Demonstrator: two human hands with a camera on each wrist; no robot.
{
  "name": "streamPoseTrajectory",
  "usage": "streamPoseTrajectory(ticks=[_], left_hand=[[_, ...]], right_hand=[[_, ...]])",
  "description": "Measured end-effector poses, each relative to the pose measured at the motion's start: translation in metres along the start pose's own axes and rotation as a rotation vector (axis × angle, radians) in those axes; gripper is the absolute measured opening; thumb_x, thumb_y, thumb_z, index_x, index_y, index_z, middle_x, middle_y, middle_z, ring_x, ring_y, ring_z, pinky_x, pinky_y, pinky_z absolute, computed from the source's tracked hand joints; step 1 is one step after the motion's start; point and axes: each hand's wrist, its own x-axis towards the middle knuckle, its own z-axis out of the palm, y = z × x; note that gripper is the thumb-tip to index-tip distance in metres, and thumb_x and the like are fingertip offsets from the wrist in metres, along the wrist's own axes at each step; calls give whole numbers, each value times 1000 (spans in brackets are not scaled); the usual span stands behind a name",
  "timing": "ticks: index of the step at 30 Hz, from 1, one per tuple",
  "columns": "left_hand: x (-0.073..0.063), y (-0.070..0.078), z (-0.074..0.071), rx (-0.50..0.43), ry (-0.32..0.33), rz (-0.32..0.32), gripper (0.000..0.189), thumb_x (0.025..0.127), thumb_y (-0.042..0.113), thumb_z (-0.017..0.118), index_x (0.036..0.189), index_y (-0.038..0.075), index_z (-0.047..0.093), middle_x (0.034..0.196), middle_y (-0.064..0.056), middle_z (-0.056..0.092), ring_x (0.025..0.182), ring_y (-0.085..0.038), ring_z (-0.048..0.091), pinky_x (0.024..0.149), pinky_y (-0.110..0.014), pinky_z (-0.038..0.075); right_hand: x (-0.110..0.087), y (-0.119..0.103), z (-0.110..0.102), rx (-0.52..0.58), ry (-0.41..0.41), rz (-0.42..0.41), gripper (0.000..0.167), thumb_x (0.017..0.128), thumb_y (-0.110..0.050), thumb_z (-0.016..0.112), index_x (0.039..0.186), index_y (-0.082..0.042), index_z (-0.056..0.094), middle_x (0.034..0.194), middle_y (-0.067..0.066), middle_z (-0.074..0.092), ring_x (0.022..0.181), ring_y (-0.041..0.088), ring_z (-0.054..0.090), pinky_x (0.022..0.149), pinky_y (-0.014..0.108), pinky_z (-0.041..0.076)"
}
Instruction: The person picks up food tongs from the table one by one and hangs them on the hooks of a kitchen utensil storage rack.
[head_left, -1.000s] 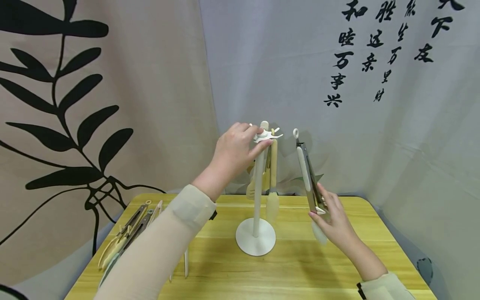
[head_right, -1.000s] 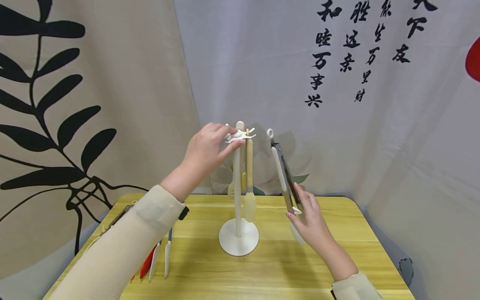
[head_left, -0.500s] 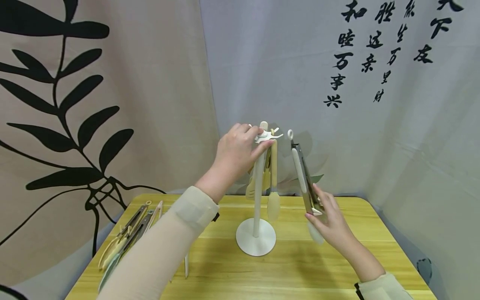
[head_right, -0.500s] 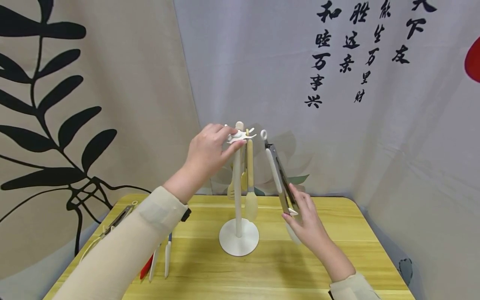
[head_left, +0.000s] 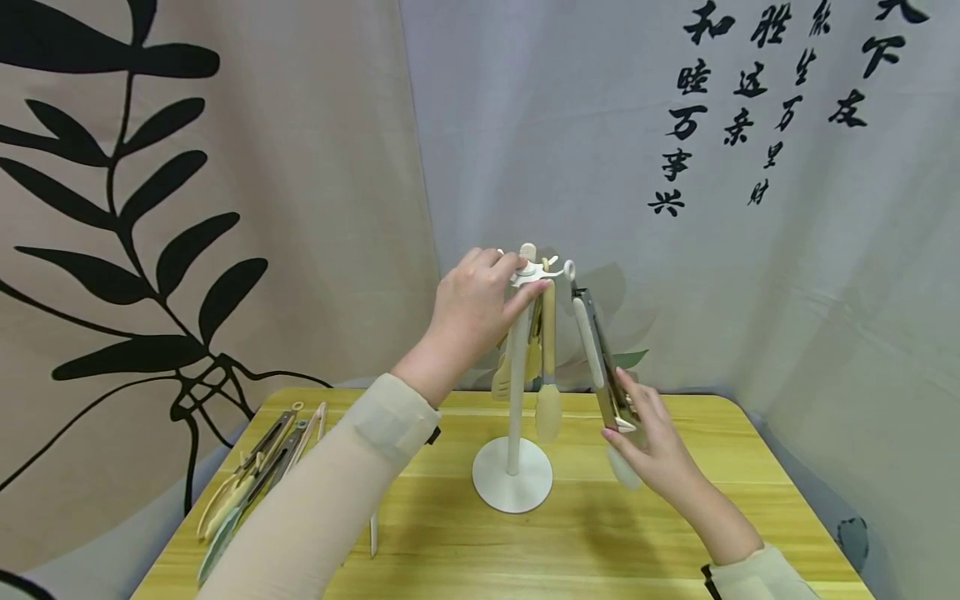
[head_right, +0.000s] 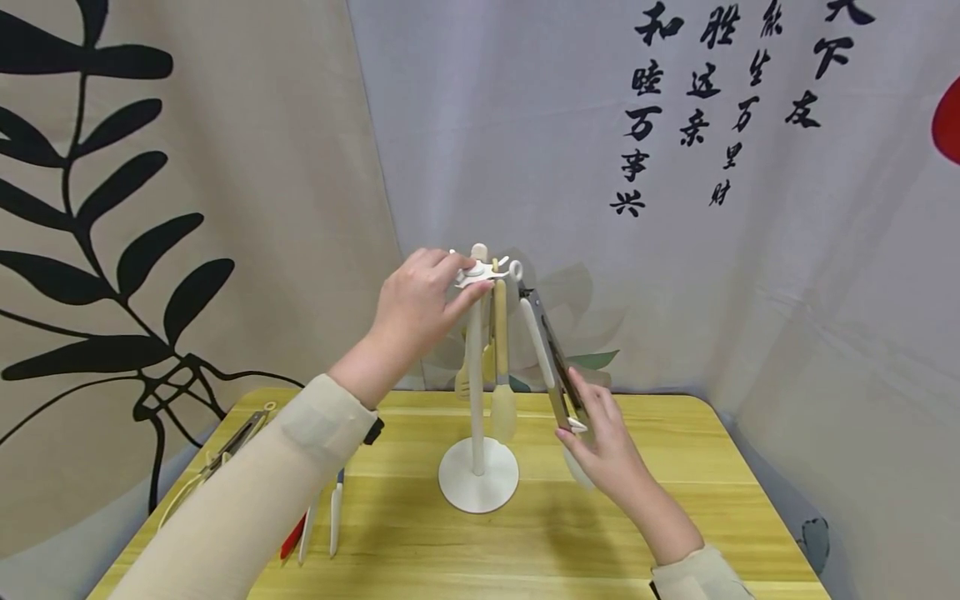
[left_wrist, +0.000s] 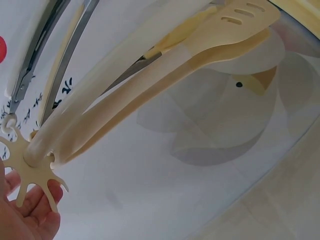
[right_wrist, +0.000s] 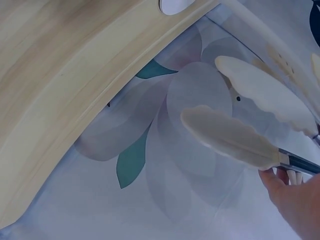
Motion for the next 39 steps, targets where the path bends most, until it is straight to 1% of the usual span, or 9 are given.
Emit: streamPoseTrajectory(ticks=[4, 10, 15, 16, 18, 22, 23, 32, 39], left_hand=[[0, 0, 0, 0, 2, 1, 42, 90, 53, 55, 108, 16, 65, 100, -1, 68, 90, -18, 60, 70, -30, 54], [0, 0, 0, 8, 1, 2, 42, 90, 53, 55, 108, 16, 65, 99, -1, 68, 90, -18, 60, 70, -30, 55], [0, 1, 0, 5, 1, -2, 42, 90, 53, 55, 108, 17, 65, 100, -1, 68, 92, -19, 60, 72, -31, 55], [0, 1, 0, 6, 1, -1, 42, 90, 53, 54, 108, 17, 65, 100, -1, 68, 92, -19, 60, 72, -31, 55], [0, 1, 1, 8, 3, 3, 42, 90, 53, 54, 108, 17, 65, 100, -1, 68, 92, -19, 60, 72, -31, 55], [1, 2, 1, 11, 7, 6, 43, 91, 54, 53, 107, 17, 65, 99, -1, 68, 92, -19, 60, 72, -31, 55], [1, 2, 1, 11, 8, 5, 43, 91, 54, 53, 107, 17, 65, 99, -2, 68, 92, -19, 60, 72, -31, 55], [0, 2, 0, 1, 11, 0, 42, 91, 53, 53, 108, 17, 65, 99, -1, 68, 93, -19, 60, 72, -32, 55], [-1, 2, 1, -5, 16, -6, 41, 91, 53, 53, 108, 17, 65, 101, -1, 68, 94, -19, 60, 71, -32, 55]], right_hand=[[1, -1, 2, 8, 8, -13, 92, 76, 1, 76, 150, -17, 26, 127, 12, 45, 109, 17, 48, 90, 25, 50], [3, -3, 5, 25, -7, -17, 91, 76, 1, 75, 151, -17, 25, 127, 12, 45, 111, 18, 47, 87, 45, 51], [2, -1, 6, 25, -13, -11, 90, 76, 0, 76, 150, -17, 27, 129, 12, 45, 112, 17, 46, 92, 23, 49], [2, -1, 7, 25, -14, -11, 90, 76, 0, 76, 150, -17, 27, 129, 11, 45, 112, 17, 46, 92, 22, 48], [1, 0, 7, 28, -16, -13, 90, 76, 0, 76, 150, -17, 27, 129, 11, 45, 112, 17, 47, 91, 26, 50], [1, 0, 9, 43, -28, -17, 91, 76, 1, 75, 150, -17, 26, 128, 12, 45, 111, 19, 48, 88, 46, 51], [1, 0, 9, 49, -31, -17, 91, 77, 1, 75, 150, -17, 26, 128, 12, 45, 111, 20, 48, 88, 47, 51], [0, -2, 14, 65, -52, 14, 90, 79, -2, 74, 151, -19, 23, 129, 14, 42, 113, 25, 49, 89, 50, 50], [-2, -3, 23, 33, -56, 37, 94, 77, -9, 77, 152, -21, 20, 130, 11, 42, 110, 18, 47, 85, 45, 50]])
